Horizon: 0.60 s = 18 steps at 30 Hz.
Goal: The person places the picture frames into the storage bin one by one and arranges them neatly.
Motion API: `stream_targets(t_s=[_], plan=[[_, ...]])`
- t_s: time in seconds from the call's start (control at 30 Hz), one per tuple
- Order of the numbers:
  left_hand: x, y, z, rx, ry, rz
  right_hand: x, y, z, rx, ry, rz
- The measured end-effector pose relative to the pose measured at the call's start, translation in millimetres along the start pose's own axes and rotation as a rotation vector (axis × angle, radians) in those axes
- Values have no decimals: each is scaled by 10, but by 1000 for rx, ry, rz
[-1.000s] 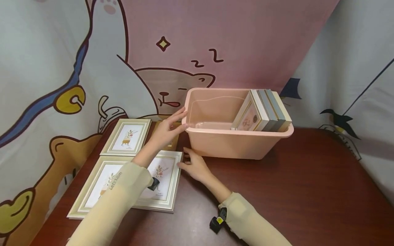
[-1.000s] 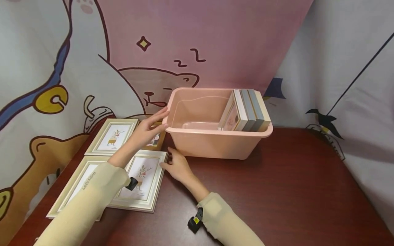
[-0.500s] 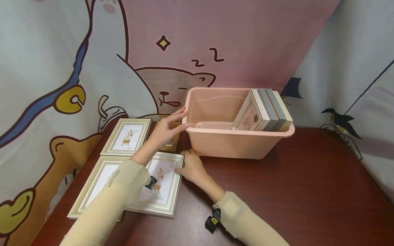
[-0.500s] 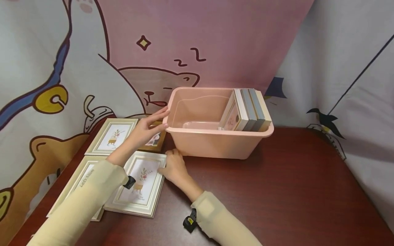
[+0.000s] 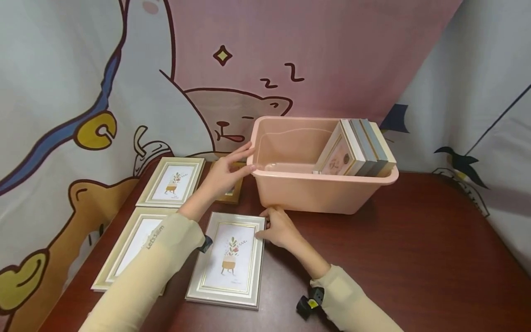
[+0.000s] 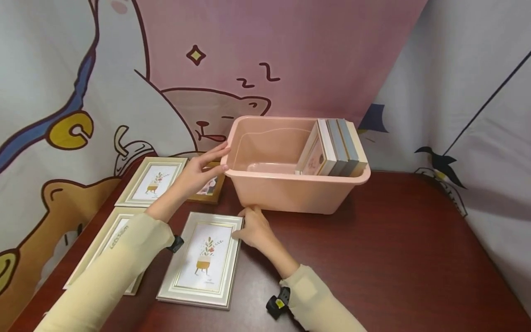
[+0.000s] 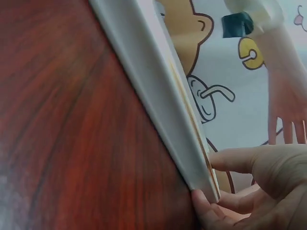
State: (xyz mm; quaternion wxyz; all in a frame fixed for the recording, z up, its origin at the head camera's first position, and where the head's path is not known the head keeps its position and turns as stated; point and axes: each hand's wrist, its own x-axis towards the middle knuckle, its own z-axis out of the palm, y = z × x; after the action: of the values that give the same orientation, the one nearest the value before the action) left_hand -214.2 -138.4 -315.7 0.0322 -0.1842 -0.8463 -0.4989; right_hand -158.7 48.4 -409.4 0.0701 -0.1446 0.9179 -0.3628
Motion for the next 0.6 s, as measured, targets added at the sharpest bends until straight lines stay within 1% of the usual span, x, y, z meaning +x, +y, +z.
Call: stream_targets(t_s=[0.13, 0.2, 0.27, 0.33, 0.43, 0.5, 0.57, 0.6], plan=[[-9, -5, 1, -25, 2, -1, -40, 62, -64, 51, -26, 29], [-8, -6, 5, -36, 0, -1, -69, 104, -111, 109, -45, 38], [-11, -5, 4, -52, -3, -3, -106, 156, -155, 179, -73, 30], [-10, -9, 2, -55, -5, -6, -144, 218, -204, 272, -107, 24], [-7, -3, 0, -55, -8, -7, -195, 315, -284, 478, -178, 16], [-3, 1, 0, -54, -8, -5, -225, 367, -357, 606, -204, 31], [-4, 0, 2, -56, -11, -5, -265, 404, -447, 704, -223, 44], [-7, -2, 3, -53, -13, -8, -288, 417, -497, 726, -222, 46]])
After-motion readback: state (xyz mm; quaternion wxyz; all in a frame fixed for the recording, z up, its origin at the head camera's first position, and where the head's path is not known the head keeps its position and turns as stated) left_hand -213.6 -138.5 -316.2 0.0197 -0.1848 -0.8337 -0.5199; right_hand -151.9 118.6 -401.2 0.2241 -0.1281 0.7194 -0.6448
